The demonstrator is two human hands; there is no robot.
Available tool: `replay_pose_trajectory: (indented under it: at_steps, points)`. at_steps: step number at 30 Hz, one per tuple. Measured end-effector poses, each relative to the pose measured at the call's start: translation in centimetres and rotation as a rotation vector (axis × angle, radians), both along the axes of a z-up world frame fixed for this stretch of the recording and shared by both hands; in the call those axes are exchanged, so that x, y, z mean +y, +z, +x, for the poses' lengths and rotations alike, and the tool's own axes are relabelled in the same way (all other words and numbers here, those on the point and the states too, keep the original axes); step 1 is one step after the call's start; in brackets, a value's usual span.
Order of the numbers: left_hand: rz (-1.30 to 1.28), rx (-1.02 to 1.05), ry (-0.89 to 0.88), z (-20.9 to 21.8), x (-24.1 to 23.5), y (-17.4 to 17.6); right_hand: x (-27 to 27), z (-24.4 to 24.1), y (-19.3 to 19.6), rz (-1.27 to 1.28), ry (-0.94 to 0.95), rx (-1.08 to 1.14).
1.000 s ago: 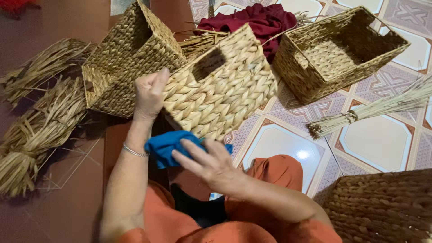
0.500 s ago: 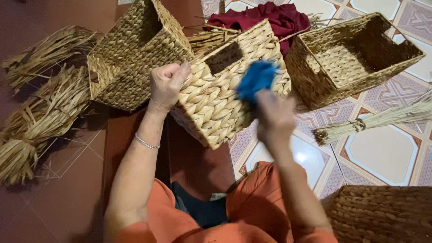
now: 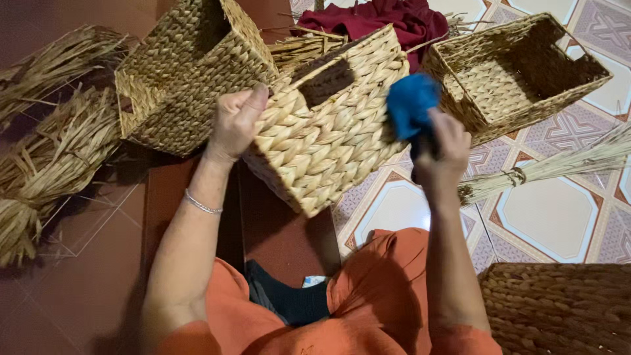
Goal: The person wipes the exterior and interior surfaces of a rectangular woven basket using a blue cloth. They rotate the basket to clean all sides and the inside, then place it back among other similar baskets.
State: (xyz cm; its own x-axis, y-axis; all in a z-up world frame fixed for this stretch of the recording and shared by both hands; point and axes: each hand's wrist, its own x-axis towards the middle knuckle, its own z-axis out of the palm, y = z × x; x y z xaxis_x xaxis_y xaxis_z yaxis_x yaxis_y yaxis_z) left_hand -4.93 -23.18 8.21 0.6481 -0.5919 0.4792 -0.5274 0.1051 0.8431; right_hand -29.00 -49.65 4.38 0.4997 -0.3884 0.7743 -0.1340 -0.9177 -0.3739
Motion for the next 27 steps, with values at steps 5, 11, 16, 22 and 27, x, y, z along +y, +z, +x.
replay_pose_trajectory:
  at_steps: [5, 11, 16, 22, 27]
  points:
    - [-0.007, -0.042, 0.170, -1.1, -0.9, -1.6, 4.5, 0.4, 0.6, 0.028, -0.082, 0.072]
    - [-0.023, 0.007, 0.109, -0.7, 0.2, -1.2, 16.1, 0.7, 2.3, -0.250, 0.455, -0.011]
    - [0.109, -0.030, 0.073, 0.6, 1.0, -1.3, 15.4, 3.0, 6.0, -0.289, 0.411, 0.019]
    - [-0.042, -0.094, 0.065, 0.4, 0.5, -3.1, 13.1, 5.2, 6.8, -0.447, 0.344, -0.030]
    - [-0.181, -0.357, -0.064, -0.4, 0.3, -1.6, 9.2, 3.6, 3.8, -0.451, 0.429, 0.006]
